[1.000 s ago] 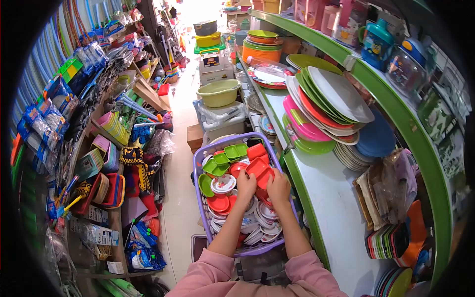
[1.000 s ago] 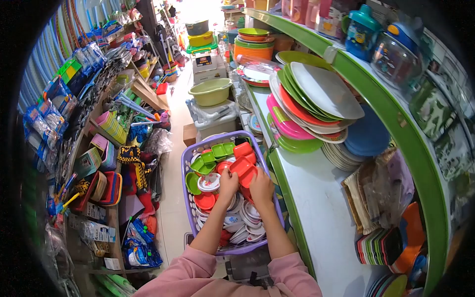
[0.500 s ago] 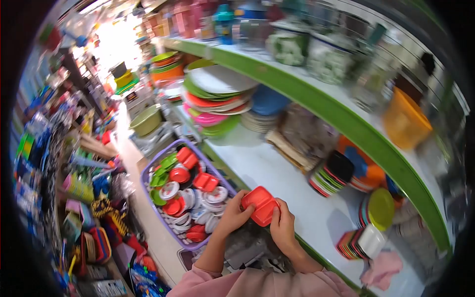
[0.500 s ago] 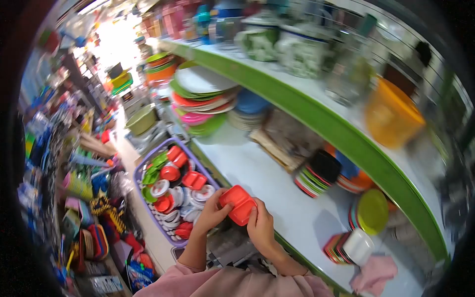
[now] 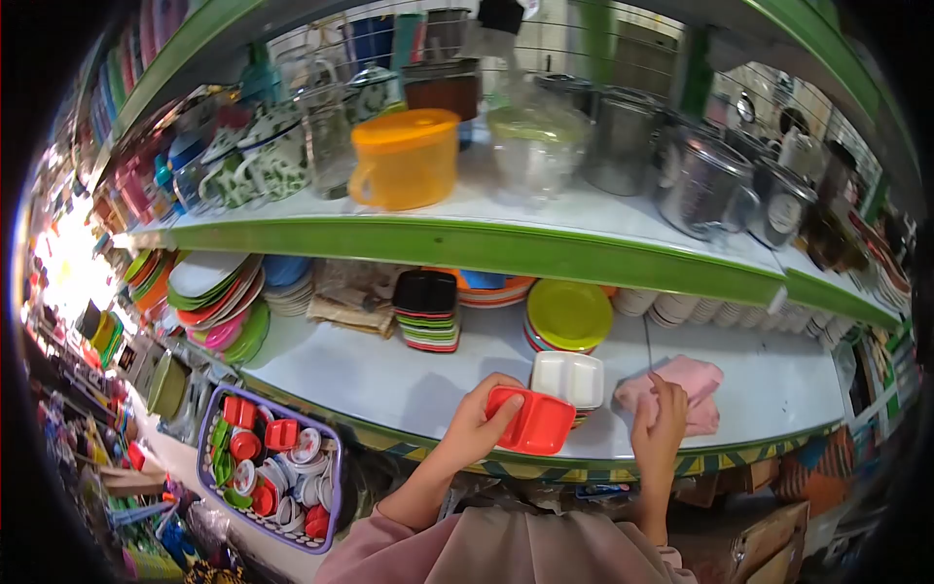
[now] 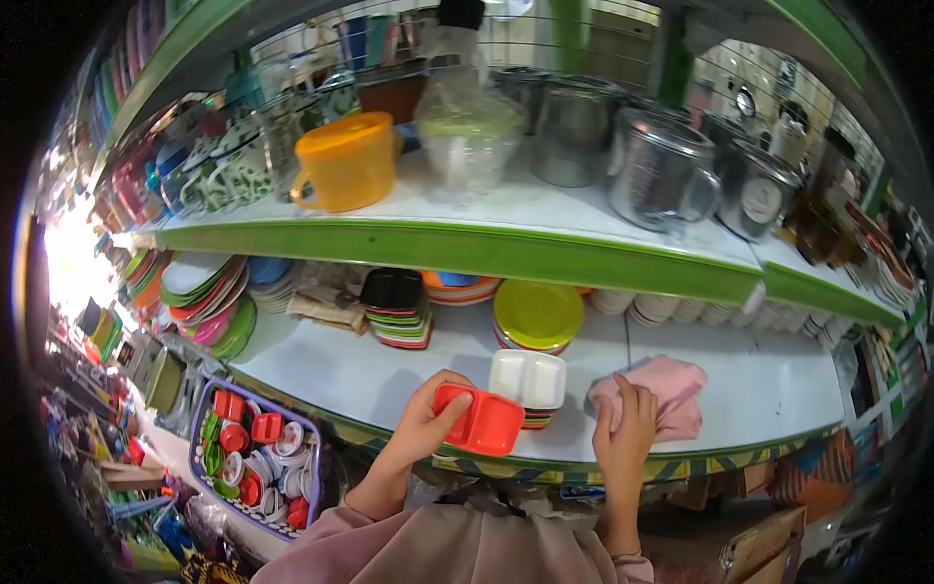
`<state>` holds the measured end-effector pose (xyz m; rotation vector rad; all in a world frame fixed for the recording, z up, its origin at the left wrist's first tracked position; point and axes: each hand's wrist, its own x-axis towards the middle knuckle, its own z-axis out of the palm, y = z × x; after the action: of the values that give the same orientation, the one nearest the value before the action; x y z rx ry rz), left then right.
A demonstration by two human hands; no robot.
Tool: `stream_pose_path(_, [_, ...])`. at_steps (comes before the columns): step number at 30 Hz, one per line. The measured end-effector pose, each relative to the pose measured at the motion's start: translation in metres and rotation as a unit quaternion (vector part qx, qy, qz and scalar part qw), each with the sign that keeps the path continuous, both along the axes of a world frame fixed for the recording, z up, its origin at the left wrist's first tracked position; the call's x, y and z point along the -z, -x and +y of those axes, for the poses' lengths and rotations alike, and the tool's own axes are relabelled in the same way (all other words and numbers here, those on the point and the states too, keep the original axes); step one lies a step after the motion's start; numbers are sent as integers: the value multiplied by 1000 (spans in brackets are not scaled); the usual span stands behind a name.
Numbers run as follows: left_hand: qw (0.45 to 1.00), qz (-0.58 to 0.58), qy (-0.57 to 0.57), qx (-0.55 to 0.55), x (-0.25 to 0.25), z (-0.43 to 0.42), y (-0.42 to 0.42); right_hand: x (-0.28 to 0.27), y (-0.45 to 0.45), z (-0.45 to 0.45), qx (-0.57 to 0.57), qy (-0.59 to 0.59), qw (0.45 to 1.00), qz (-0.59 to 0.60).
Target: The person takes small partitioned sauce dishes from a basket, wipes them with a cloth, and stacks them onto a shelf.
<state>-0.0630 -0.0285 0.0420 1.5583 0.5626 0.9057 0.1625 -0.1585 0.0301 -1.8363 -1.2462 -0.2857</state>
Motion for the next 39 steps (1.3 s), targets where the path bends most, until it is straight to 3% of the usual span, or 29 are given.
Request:
stream_pose_path(2, [1000, -10, -8, -6, -5, -3, -16, 29, -25, -2, 48, 85, 986, -137])
stream_pose_path(5, [999, -19, -28, -29, -12, -12, -36, 59, -26, -1, 53, 185, 973, -129])
stream_pose_path(6, [999, -19, -30, -38, -14, -14, -41, 83, -36, 4, 109, 204, 964, -131])
stream_pose_path(9, [992, -21, -95, -81, -14, -19, -52, 73, -42, 2, 87, 174, 975, -108])
stream_pose_path(12, [981, -20, -154, -120, -17, -23, -60, 25, -22, -10, 41, 6, 999, 12])
stream_pose_path(15, [976, -11, -176, -131, -21, -32, -65, -19, 3, -19, -108, -123, 986, -18])
stream_pose_path(18, [966, -3, -222, -134, -18, -41, -70, -45, 34, -19, -120, -5, 989, -86])
stream_pose_path(21, [961, -21, -232, -149, -16, -46, -72, -40, 42, -4, -92, -21, 994, -63])
stream_pose_path(25, [962, -13, -219, -162, -18, -42, -67, -37, 43, -10, -193, 2, 978, -77])
stream_pose_path(28, [958, -6, -241, -153, -15, -46, -68, -44, 49, -3, -93, -78, 993, -9])
stream_pose_path(31, [959, -17, -228, -167, -15, -41, -66, -48, 40, -7, -191, -5, 980, -62])
stream_pose_path(34, [963, -9, -217, -162, -18, -40, -63, -43, 43, -8, -206, 22, 975, -82])
stream_pose_path(37, [960, -10, -233, -157, -18, -45, -66, -38, 48, 0, -101, -61, 992, -34])
stream_pose_path(39, [958, -27, -228, -173, -17, -45, -67, -41, 56, -1, -71, -13, 996, -55])
